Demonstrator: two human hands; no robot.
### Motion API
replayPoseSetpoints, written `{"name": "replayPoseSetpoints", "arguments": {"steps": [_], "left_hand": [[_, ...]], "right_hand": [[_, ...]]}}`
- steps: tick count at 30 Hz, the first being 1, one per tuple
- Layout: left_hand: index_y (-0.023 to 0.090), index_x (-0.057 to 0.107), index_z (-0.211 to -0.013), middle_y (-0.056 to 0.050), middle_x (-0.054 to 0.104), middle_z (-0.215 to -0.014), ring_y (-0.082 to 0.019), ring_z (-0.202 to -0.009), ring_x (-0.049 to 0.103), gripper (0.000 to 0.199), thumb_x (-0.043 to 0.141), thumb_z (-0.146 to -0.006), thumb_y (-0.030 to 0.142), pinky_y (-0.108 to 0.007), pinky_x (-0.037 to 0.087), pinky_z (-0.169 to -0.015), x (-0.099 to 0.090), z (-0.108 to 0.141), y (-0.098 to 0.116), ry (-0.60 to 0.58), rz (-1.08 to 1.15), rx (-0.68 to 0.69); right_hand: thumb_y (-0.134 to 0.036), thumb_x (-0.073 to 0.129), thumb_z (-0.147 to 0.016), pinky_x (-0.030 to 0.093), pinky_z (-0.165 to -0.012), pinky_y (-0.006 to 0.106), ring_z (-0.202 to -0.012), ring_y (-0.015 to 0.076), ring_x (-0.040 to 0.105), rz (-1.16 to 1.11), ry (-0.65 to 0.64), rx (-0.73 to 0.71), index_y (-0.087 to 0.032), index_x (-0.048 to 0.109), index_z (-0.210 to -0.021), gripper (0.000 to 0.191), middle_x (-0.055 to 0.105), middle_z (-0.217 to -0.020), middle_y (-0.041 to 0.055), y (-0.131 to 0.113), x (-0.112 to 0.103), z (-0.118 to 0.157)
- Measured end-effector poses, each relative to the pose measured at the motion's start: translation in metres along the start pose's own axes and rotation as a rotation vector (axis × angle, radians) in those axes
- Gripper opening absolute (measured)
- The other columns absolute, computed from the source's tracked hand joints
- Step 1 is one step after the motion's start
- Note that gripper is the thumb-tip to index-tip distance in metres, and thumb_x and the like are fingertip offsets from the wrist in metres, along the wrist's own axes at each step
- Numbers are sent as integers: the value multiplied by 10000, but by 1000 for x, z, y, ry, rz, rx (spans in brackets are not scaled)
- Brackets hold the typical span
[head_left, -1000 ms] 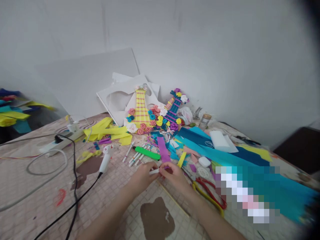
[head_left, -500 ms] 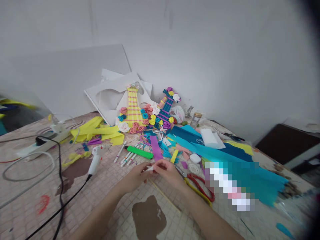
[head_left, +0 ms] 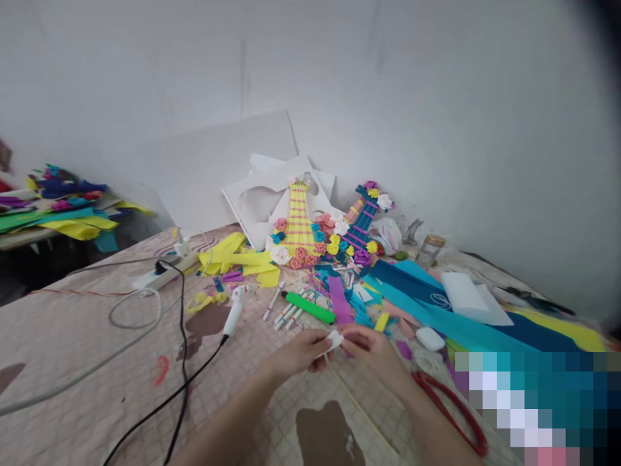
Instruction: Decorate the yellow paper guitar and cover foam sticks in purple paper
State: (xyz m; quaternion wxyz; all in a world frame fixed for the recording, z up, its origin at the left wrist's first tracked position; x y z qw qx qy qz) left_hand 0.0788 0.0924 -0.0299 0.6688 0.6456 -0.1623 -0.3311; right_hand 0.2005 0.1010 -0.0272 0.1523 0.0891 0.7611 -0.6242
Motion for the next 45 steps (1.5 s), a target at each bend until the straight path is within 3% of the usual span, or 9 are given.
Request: {"name": "replayPoseSetpoints", "arguments": {"steps": [2,5,11,17,26,31,37,41,45], "left_hand": [[155,482,-690,58,391,-488,-74,-430,370,340,363,-848,431,-198,283,-441,-6,-1,0,65,-54,10],[161,480,-655,50,415,-505,-86,-470,407,283,367,-853,328,-207,305,-481,-11,-2,3,144,-134,39],[176,483,-698,19,522,-642,-117,-564,491,233,375,-858,309,-227,339,-536,-12,0,8,182,-223,71],[182,496,-719,9,537,-626,-139,-574,500,245,372,-864,335,-236,332,-537,-12,0,8,183,-262,59],[163,574,-791,-27,599,-684,-168,-650,541,284,367,-863,344,-255,364,-585,-13,1,11,203,-368,50],[155,608,-875,-52,636,-748,-186,-707,572,309,368,-867,351,-264,391,-619,-13,0,9,200,-410,41],[113,576,-1103,-97,671,-858,-212,-776,615,391,360,-878,348,-289,433,-676,-10,-1,3,177,-414,24],[117,572,-1129,-117,670,-983,-226,-889,623,390,365,-877,331,-309,444,-773,-10,-3,1,176,-450,14],[134,580,-1127,-117,649,-1091,-233,-1007,599,372,363,-879,307,-327,431,-865,-8,-3,-2,176,-501,24]], "right_hand": [[-409,594,-745,526,-693,356,-774,228,651,137,36,15,-193,631,-919,280,695,-890,74,3,-22,-9],[-353,604,-760,504,-747,393,-759,228,637,392,127,56,-195,635,-898,212,679,-815,69,13,-78,-34],[-310,534,-868,471,-845,434,-1008,212,556,815,197,213,-162,536,-1131,301,548,-1172,82,58,-191,-81],[-310,531,-872,500,-796,403,-950,194,581,1021,138,320,-156,539,-1122,294,569,-1126,76,96,-236,-89],[-320,528,-872,496,-800,406,-959,203,578,1240,427,493,-155,540,-1123,300,567,-1128,73,81,-317,-77],[-318,494,-891,501,-787,390,-943,193,584,1274,439,533,-143,542,-1119,291,572,-1110,79,83,-329,-73],[-315,527,-874,513,-757,380,-909,185,591,1349,414,501,-152,533,-1127,301,575,-1102,72,83,-322,-72],[-312,526,-874,487,-822,427,-995,213,563,1473,332,326,-166,510,-1171,331,538,-1182,86,72,-288,-80],[-305,524,-875,452,-880,450,-1055,223,534,1553,75,125,-181,524,-1162,313,516,-1229,87,76,-235,-96]]}}
Point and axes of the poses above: each hand's wrist, its own z-axis away from the middle knuckle, its own x-axis out of the palm, y = z × x, the point moved 9 cm from there along -z, towards the middle knuckle
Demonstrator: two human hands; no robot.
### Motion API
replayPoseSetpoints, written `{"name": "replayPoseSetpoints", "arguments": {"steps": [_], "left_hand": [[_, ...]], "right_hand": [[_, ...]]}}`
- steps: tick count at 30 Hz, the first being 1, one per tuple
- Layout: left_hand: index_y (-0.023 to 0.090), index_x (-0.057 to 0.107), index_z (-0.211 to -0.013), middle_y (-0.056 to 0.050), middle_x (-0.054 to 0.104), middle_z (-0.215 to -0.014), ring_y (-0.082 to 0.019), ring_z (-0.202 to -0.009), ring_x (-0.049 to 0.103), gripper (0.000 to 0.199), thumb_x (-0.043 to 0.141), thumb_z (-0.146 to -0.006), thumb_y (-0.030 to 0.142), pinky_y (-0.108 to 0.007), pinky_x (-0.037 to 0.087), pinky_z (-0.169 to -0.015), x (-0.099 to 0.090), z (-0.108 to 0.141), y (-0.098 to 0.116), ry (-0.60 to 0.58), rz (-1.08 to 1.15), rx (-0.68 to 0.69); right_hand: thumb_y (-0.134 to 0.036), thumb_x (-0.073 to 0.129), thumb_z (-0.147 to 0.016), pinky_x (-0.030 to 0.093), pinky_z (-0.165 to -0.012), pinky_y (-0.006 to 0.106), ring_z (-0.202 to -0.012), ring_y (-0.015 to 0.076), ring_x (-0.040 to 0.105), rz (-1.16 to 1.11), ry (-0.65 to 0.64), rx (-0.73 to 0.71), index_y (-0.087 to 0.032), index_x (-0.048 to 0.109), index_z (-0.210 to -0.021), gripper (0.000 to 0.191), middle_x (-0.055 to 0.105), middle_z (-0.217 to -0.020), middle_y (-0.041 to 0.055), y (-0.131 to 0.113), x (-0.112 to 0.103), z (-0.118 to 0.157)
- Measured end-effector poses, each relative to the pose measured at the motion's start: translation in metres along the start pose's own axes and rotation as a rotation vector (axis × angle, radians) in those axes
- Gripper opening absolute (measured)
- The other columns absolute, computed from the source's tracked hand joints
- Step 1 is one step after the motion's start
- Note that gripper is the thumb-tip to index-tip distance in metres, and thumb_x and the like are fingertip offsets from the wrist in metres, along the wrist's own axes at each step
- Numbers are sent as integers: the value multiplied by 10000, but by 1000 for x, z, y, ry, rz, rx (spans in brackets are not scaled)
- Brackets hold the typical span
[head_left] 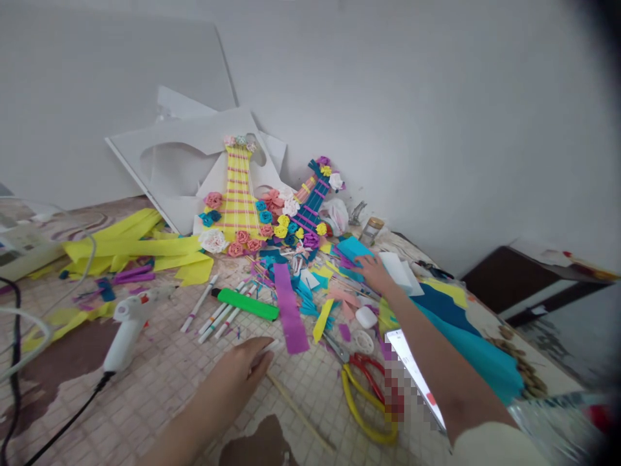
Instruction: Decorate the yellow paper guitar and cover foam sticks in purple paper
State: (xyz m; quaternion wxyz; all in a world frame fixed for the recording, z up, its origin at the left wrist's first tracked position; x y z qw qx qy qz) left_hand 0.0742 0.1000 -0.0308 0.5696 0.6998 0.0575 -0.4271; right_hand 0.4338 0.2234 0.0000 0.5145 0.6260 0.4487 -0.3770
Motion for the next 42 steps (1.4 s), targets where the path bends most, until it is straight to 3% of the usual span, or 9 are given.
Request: {"name": "replayPoseSetpoints", "arguments": {"steps": [4,13,18,24,30,34,42], "left_hand": [[151,580,-1135,-106,643,-1121,-232,-1040,590,369,363,-882,309,-331,432,-892,3,1,-3,-7,-28,4],[175,592,-1119,-83,650,-1116,-220,-1032,599,357,352,-887,300,-317,446,-890,3,3,1,-27,-42,-25],[192,594,-1116,-75,652,-1109,-217,-1030,599,359,342,-896,323,-314,445,-888,5,3,-1,-36,-39,-25],[176,585,-1141,-88,633,-1154,-220,-1062,583,378,341,-894,326,-321,432,-914,5,3,-3,-49,-42,-55],[186,588,-1125,-78,635,-1151,-232,-1071,580,374,332,-893,331,-342,434,-920,6,2,-4,-49,-55,-55],[168,582,-1133,-90,635,-1150,-237,-1070,581,377,336,-889,318,-348,431,-925,7,1,-4,-53,-69,-48],[175,581,-1135,-89,633,-1151,-229,-1069,581,369,339,-894,315,-340,434,-921,7,2,-2,-45,-71,-37]], "right_hand": [[-306,530,-871,447,-881,462,-1056,228,535,79,-48,-51,-172,534,-1145,304,536,-1202,84,-17,8,-13],[-322,527,-872,451,-873,463,-1049,229,538,151,-126,197,-172,524,-1158,323,533,-1202,86,12,22,-30],[-308,533,-870,478,-833,436,-1004,216,560,75,-126,258,-164,534,-1135,302,555,-1161,82,23,26,-38],[-319,525,-874,495,-803,412,-962,201,576,-87,-123,409,-157,533,-1132,305,563,-1136,77,61,28,-36],[-316,523,-876,504,-785,396,-940,192,583,-289,-81,339,-158,532,-1132,301,567,-1126,76,80,23,-38],[-316,524,-876,510,-769,388,-921,186,589,-375,-60,213,-155,531,-1130,301,573,-1111,75,65,18,-39],[-324,524,-874,487,-819,415,-972,200,571,-325,-53,55,-164,543,-1119,293,563,-1141,77,-9,22,-47]]}}
Point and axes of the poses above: each hand's wrist, its own z-axis away from the middle knuckle, its own x-axis out of the palm, y = z × x, the point moved 9 cm from there along -z, towards the middle knuckle
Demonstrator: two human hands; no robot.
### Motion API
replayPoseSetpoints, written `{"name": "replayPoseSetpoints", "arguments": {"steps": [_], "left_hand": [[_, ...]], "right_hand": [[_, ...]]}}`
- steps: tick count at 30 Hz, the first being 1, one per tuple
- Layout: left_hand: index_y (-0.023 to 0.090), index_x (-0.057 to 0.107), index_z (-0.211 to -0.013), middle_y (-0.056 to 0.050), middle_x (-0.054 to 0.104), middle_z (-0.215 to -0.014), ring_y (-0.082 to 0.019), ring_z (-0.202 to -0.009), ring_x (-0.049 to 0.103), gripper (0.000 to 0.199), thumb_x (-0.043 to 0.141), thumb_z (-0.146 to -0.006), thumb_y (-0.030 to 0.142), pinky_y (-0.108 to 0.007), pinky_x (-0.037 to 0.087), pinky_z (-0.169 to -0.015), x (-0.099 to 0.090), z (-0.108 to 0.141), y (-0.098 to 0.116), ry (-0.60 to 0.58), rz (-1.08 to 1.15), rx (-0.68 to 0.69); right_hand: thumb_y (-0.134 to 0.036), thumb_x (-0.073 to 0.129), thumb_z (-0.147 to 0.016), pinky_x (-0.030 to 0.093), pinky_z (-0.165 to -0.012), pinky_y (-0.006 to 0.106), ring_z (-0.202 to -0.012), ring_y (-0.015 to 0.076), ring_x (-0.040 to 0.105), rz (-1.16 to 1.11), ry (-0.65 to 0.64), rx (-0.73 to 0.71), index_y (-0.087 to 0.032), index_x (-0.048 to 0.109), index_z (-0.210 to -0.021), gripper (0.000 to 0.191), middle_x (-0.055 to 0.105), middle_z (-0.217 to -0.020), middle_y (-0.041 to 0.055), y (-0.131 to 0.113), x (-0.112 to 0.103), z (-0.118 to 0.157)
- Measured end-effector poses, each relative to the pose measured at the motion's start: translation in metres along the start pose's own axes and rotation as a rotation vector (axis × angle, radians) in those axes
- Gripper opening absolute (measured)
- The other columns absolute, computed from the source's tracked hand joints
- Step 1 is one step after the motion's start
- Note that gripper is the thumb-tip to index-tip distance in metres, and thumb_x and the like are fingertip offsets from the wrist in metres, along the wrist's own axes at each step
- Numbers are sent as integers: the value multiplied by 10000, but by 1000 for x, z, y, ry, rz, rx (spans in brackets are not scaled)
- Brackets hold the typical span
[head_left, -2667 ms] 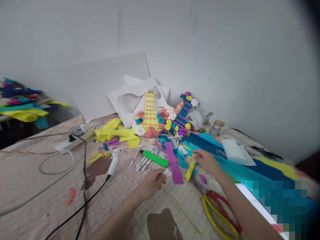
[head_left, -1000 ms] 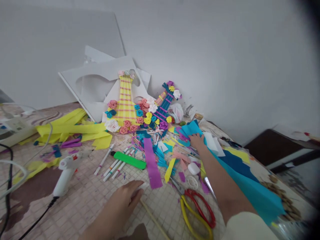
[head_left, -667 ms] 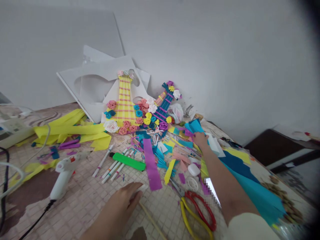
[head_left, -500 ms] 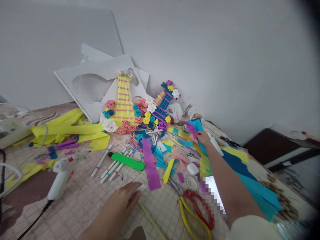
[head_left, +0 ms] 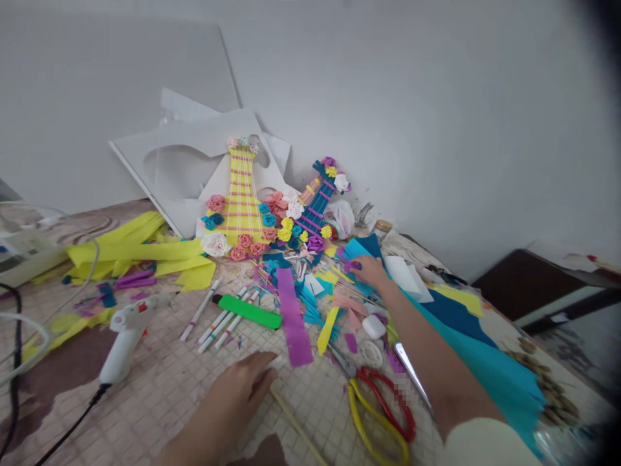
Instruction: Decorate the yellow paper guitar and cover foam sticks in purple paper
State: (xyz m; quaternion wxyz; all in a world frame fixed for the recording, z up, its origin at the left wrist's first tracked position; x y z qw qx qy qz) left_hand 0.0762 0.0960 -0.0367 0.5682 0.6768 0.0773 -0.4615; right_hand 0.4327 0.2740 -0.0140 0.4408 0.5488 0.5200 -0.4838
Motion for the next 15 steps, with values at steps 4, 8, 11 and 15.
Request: {"name": "replayPoseSetpoints", "arguments": {"steps": [4,8,11,15], "left_hand": [[184,588,-1116,-86,640,-1135,-225,-1056,587,357,337,-898,313,-336,441,-908,0,0,-1,6,-3,3],[195,593,-1100,-81,646,-1117,-227,-1040,594,345,335,-900,307,-343,449,-892,0,0,0,18,3,16],[196,590,-1109,-81,645,-1114,-228,-1036,594,347,338,-900,313,-348,450,-889,-1,1,0,25,19,8],[198,604,-1089,-85,653,-1093,-227,-1008,604,343,342,-897,307,-345,452,-875,-2,3,0,35,36,14]], "right_hand": [[-315,532,-870,482,-828,427,-992,209,564,18,42,35,-160,533,-1135,307,553,-1158,81,-15,4,-8],[-312,528,-873,485,-824,420,-984,206,567,-64,129,118,-159,535,-1133,302,555,-1155,83,-10,-4,-11],[-313,521,-876,487,-820,414,-975,200,570,-205,219,195,-166,539,-1126,290,558,-1151,80,2,-15,-13],[-318,525,-874,496,-799,406,-953,198,578,-482,359,271,-158,538,-1125,298,566,-1130,75,22,-36,-15]]}}
Point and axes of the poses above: each hand's wrist, its own z-axis away from the middle knuckle, its own x-axis out of the palm, y = z × x, the point moved 9 cm from there along -z, towards the middle knuckle
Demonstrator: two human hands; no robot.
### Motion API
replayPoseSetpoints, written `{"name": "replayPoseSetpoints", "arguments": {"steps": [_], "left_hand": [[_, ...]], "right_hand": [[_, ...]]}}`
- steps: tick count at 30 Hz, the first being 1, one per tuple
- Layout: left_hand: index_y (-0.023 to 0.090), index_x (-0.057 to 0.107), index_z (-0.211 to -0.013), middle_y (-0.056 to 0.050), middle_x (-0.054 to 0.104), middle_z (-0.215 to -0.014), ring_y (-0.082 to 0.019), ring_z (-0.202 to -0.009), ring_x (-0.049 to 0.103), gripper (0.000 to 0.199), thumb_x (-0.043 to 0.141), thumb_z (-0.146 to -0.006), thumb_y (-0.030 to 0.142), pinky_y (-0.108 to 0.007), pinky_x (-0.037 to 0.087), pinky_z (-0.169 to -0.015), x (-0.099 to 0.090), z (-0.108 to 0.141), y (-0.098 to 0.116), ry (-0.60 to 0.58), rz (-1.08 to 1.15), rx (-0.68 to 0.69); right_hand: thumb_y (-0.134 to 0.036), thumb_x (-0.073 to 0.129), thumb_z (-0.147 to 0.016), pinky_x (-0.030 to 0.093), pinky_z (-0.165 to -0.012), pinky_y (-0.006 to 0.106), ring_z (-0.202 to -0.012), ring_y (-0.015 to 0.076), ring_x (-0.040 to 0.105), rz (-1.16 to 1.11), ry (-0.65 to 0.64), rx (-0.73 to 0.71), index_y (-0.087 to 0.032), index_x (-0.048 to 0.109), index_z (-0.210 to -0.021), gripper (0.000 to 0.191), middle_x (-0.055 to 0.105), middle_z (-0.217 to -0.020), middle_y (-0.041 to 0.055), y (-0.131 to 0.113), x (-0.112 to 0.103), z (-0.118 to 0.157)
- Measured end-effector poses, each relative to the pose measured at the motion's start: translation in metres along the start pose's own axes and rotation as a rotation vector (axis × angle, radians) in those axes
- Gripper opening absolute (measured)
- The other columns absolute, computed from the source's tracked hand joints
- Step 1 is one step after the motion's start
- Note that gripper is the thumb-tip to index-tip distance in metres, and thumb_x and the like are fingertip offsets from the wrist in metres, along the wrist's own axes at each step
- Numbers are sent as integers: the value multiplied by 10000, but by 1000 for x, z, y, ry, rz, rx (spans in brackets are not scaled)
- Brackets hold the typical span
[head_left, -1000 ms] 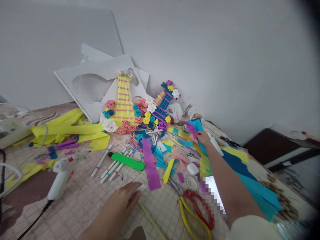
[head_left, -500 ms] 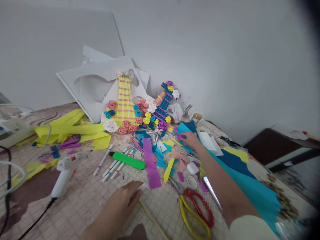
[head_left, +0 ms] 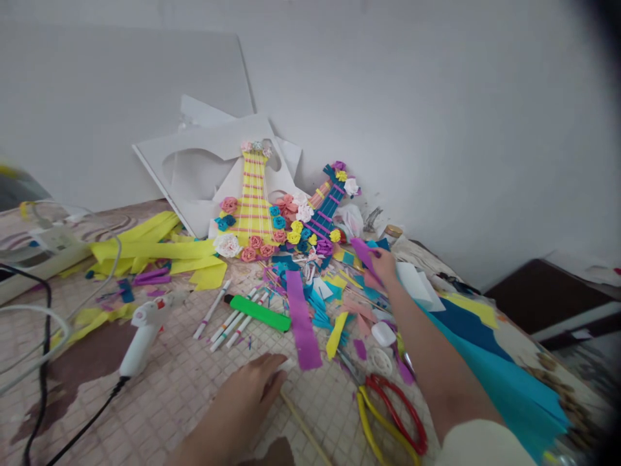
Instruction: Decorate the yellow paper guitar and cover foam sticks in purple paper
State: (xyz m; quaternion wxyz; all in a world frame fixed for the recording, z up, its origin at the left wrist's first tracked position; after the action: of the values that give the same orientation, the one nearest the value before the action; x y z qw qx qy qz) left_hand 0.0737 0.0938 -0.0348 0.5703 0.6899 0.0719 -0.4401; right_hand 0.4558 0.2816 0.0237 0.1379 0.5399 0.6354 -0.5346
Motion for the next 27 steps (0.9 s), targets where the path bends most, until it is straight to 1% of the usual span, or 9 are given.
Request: {"name": "replayPoseSetpoints", "arguments": {"steps": [3,6,9,12,15,20,23,25,27], "left_hand": [[187,600,-1101,-92,655,-1092,-232,-1004,608,351,344,-893,307,-344,450,-876,-1,0,1,-7,6,-8],[179,594,-1113,-97,651,-1111,-231,-1027,601,352,352,-888,301,-332,441,-886,-3,-2,3,-11,6,-3],[170,591,-1109,-104,652,-1107,-229,-1029,600,345,351,-882,271,-329,436,-885,-5,-4,1,0,-18,2],[157,611,-1042,-116,674,-1017,-244,-957,623,331,338,-868,226,-350,450,-830,-8,-4,-5,0,-89,-15],[165,646,-903,-105,682,-898,-247,-866,636,278,381,-818,174,-343,454,-765,-11,0,-2,-29,-170,30],[233,685,-901,-47,688,-869,-200,-877,608,267,489,-750,132,-291,425,-804,-4,18,39,-200,-59,362],[263,686,-945,-55,666,-996,-240,-1000,552,290,595,-693,149,-387,353,-925,-4,21,44,-193,-71,366],[284,599,-1139,-75,574,-1218,-300,-1166,435,528,713,-625,254,-496,228,-1016,-8,20,41,-136,-28,313],[270,422,-1319,-94,417,-1389,-324,-1271,309,828,767,-573,371,-532,144,-1048,-17,18,36,-36,152,248]], "right_hand": [[-320,525,-874,503,-783,398,-937,196,584,-246,71,43,-153,536,-1126,303,571,-1117,73,-2,-19,-8],[-318,523,-876,505,-780,396,-934,193,585,-485,133,51,-153,529,-1134,306,569,-1119,76,-13,-40,-9],[-324,513,-881,506,-774,391,-926,189,587,-687,180,44,-153,525,-1135,307,571,-1112,76,-33,-63,-4],[-327,510,-881,508,-748,366,-877,171,597,-830,155,29,-142,550,-1078,273,596,-1046,65,-61,-80,11],[-329,579,-824,499,-709,303,-807,146,601,-915,62,11,-162,594,-976,227,636,-920,33,-93,-88,41],[-361,720,-652,462,-633,251,-701,137,588,-974,-175,-15,-204,650,-844,257,657,-787,-6,-140,-86,113],[-345,755,-614,429,-599,242,-653,133,561,-948,-261,-22,-210,661,-804,252,649,-723,-16,-158,-82,152],[-314,778,-595,409,-589,237,-642,130,538,-922,-307,-15,-207,664,-790,250,633,-687,-23,-166,-72,173],[-304,793,-578,404,-591,238,-648,130,525,-922,-360,4,-214,659,-796,271,618,-687,-33,-173,-57,192]]}}
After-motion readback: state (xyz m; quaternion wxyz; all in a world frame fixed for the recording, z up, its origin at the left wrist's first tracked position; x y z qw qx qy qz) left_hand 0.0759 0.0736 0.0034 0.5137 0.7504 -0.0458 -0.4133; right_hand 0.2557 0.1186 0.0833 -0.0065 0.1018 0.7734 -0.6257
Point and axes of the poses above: each hand's wrist, its own z-axis away from the middle knuckle, its own x-axis out of the palm, y = z × x, the point moved 9 cm from there along -z, towards the middle knuckle
